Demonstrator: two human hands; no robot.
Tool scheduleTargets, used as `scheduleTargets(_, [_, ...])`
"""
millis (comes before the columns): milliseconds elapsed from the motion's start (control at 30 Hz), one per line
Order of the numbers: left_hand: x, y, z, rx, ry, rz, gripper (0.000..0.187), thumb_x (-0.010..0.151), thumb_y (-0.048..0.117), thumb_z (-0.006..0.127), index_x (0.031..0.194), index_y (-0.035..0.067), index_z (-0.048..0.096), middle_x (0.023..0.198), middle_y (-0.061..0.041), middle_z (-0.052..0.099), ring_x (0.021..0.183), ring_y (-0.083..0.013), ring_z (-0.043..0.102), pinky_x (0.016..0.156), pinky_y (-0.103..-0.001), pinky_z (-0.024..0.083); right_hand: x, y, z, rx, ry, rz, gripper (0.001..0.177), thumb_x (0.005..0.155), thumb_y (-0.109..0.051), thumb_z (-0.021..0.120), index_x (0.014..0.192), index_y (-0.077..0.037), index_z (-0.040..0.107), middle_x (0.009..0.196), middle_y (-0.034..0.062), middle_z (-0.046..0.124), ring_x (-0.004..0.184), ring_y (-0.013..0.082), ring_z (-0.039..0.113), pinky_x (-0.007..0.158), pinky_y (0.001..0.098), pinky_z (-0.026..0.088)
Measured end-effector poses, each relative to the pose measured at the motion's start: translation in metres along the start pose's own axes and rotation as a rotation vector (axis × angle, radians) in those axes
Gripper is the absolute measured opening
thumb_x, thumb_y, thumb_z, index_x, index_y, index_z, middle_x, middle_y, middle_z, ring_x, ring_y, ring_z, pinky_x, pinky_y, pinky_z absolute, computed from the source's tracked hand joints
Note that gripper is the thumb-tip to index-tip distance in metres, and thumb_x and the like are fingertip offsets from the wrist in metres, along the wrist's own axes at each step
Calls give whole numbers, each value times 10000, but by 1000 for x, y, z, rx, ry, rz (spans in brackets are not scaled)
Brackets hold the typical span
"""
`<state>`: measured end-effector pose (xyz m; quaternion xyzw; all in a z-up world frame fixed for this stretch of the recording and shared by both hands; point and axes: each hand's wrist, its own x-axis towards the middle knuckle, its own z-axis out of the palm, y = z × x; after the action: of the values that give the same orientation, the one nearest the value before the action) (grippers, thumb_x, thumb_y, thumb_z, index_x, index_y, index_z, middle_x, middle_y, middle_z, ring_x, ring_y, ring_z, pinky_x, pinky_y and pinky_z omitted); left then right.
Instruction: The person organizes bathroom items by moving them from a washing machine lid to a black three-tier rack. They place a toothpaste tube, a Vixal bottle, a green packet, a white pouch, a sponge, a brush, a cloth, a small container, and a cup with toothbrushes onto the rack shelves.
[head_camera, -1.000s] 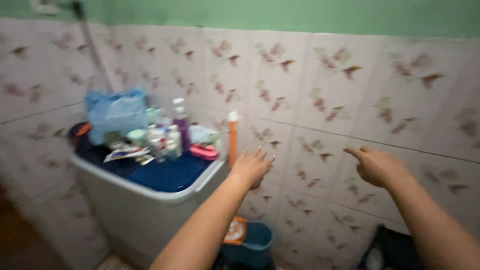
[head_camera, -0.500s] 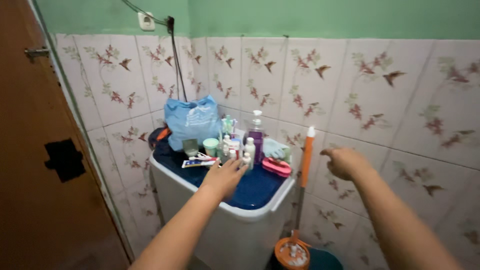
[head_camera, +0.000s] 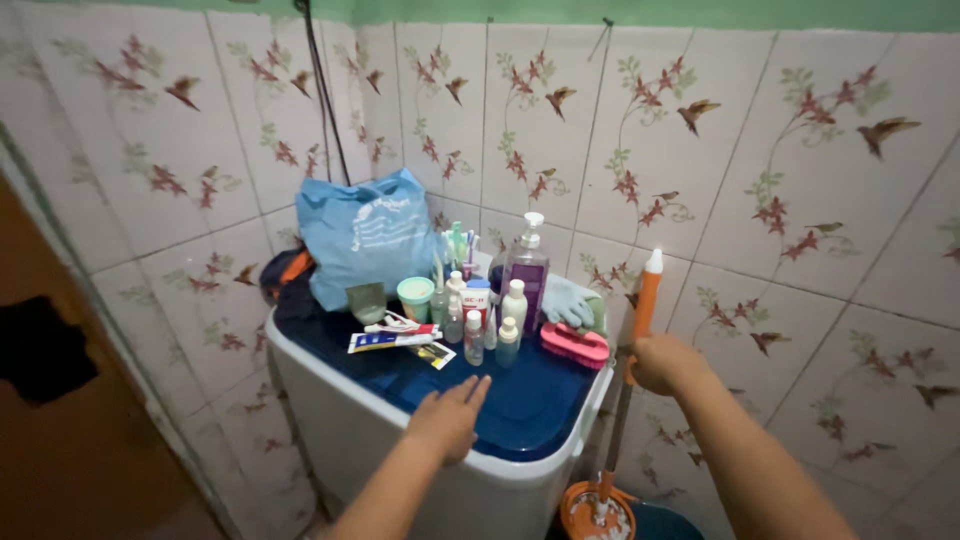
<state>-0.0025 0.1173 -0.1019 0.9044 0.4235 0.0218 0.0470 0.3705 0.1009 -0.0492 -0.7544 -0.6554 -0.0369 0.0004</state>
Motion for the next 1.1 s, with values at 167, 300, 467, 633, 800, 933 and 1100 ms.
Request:
scheduleTargets(167, [86,6,65,-166,31,90,921,884,211,723,1615,68,180,1649,-181,296,1469,-332,384,1174,-432,359,80,30,51,-30,-97,16,356,876,-251,642,1183,-121,766,1152,186,754,1091,332,716,970,430,566])
scheduleTargets(300, [176,21,113,-246,-21,120,918,897,218,711,1615,4,181,1656,-219,257,1501,-357,319,1193,-417,317,136,44,109,193,-4,-80,462,796,-216,705,1250,-133,686,1170,198,715,1091,353,691,961,446,544])
scheduleTargets(467, [261,45,162,-229,-199,43,936,927,318,746,1568,-106,212,1677,-295,125,1547,-397,184,1238,-431,241,187,54,160,273,62,-130,363,801,-310,748,1091,-93,721,1097,180,696,1018,357,698,914,449,563])
scheduleTargets(633, [295,40,180,-226,-262,23,998,800,415,867,1478,-137,387,1638,-314,211,1498,-410,291,1184,-445,332,211,46,179,247,157,-134,379,755,-303,770,1036,-60,695,1059,206,684,981,398,686,859,484,563])
scheduleTargets(800, [305,34,164,-256,-230,-12,853,659,424,931,1264,-107,650,1411,-292,583,1282,-407,599,1051,-446,512,213,42,158,211,28,-239,301,778,-324,735,897,-49,711,896,196,721,900,389,706,814,484,573])
scheduleTargets(933, [306,40,159,-239,-268,-65,697,643,379,934,1172,-23,723,1305,-247,680,1225,-382,646,1009,-449,535,212,35,136,211,-23,-228,263,767,-322,725,858,-75,728,863,196,729,865,395,710,802,481,575])
scheduleTargets(1100, [313,34,176,-278,-244,-71,499,696,271,879,1116,33,750,1251,-250,711,1181,-376,674,998,-448,545,207,36,126,178,-128,-231,279,787,-349,700,852,-85,763,877,203,733,861,383,723,803,467,574])
